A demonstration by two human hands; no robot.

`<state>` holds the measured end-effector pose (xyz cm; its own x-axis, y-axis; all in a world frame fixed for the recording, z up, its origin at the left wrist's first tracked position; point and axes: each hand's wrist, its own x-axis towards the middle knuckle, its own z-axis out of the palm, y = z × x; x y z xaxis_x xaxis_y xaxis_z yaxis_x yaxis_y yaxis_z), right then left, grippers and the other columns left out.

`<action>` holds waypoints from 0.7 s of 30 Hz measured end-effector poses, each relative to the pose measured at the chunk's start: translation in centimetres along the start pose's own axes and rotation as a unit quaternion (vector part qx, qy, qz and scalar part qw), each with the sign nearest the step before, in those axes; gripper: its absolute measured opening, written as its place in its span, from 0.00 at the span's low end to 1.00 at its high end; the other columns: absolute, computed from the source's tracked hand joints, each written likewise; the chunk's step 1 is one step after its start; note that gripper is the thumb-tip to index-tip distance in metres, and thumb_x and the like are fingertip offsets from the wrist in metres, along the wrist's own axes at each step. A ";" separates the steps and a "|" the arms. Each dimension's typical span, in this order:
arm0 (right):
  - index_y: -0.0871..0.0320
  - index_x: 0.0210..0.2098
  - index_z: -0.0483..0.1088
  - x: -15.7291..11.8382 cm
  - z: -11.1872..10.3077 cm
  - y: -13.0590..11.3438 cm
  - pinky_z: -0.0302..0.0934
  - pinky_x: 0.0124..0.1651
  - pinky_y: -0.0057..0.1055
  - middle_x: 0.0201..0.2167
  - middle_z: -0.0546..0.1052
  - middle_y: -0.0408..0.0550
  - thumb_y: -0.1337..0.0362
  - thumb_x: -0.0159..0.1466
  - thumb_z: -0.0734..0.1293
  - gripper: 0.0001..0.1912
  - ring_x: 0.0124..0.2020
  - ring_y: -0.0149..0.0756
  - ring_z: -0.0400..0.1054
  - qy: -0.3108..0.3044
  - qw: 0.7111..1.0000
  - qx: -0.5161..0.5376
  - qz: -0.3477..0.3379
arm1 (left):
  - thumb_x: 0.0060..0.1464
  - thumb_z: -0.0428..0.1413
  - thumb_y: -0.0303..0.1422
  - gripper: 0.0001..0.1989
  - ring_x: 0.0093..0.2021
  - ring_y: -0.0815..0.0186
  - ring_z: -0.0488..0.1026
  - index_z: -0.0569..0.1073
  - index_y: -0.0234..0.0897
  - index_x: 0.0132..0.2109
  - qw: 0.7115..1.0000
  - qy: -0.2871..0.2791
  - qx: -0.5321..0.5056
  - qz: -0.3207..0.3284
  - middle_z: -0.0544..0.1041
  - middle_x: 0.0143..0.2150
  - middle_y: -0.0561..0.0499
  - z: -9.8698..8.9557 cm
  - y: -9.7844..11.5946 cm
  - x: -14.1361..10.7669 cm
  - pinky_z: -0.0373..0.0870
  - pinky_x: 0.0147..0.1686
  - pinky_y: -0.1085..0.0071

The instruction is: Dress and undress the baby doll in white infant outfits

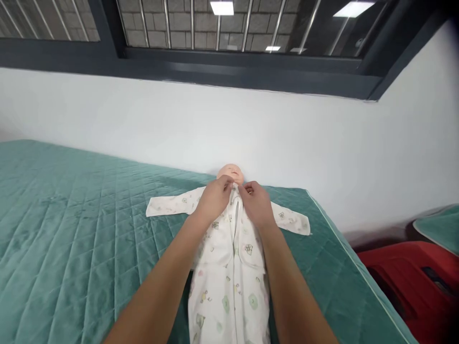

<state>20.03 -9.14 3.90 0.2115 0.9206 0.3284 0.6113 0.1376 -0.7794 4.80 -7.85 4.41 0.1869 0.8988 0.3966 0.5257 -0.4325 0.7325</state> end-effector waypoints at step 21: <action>0.52 0.36 0.65 -1.5 2.0 -0.7 0.57 0.37 0.35 0.33 0.75 0.44 0.55 0.62 0.62 0.08 0.34 0.40 0.68 -0.045 0.998 -0.028 0.046 | 0.55 0.55 0.29 0.05 0.33 0.66 0.74 0.75 0.37 0.32 0.986 0.048 -0.115 -0.109 0.80 0.33 0.52 1.0 0.2 1.5 0.67 0.36 0.70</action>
<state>17.75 -9.90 2.86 0.2010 0.9578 0.2055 0.6341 0.0327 -0.7725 6.00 -6.49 4.60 0.0047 0.9658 0.2593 0.3404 -0.2454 0.9077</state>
